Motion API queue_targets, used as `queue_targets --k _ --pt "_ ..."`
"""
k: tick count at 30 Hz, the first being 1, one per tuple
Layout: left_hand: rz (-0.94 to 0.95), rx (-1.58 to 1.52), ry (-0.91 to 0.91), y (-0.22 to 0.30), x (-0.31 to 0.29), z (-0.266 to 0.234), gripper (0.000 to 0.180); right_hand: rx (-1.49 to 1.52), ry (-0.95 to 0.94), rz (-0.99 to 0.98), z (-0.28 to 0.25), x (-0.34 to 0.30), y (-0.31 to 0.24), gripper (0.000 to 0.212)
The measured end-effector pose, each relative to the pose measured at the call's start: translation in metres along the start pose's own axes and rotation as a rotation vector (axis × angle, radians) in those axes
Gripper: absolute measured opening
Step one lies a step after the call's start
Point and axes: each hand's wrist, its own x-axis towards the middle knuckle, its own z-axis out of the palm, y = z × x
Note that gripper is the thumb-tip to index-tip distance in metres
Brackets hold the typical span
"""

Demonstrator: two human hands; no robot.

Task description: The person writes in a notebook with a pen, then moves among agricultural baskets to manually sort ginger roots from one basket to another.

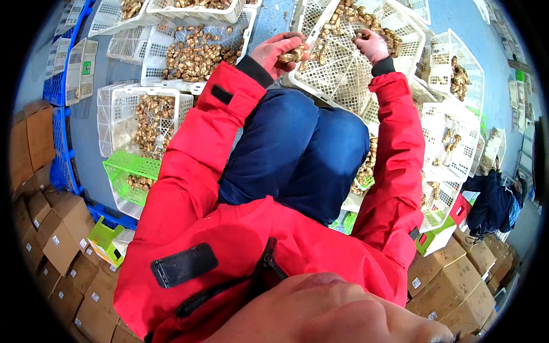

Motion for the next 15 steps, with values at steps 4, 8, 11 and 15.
queue_targets --k 4,8,11,15 --pt "0.005 -0.263 0.081 0.003 -0.010 -0.025 0.015 -0.301 0.043 -0.041 0.046 0.037 0.014 0.030" --pt "-0.103 -0.469 0.037 -0.014 -0.012 -0.042 0.015 -0.427 0.127 -0.204 0.089 0.056 0.013 0.024" --pt "-0.074 -0.503 -0.109 -0.018 0.000 -0.038 0.018 -0.518 0.080 -0.210 0.105 0.074 0.044 0.025" --pt "-0.031 -0.314 0.112 -0.015 -0.016 -0.036 0.021 -0.421 0.052 -0.008 0.099 0.053 0.010 0.038"
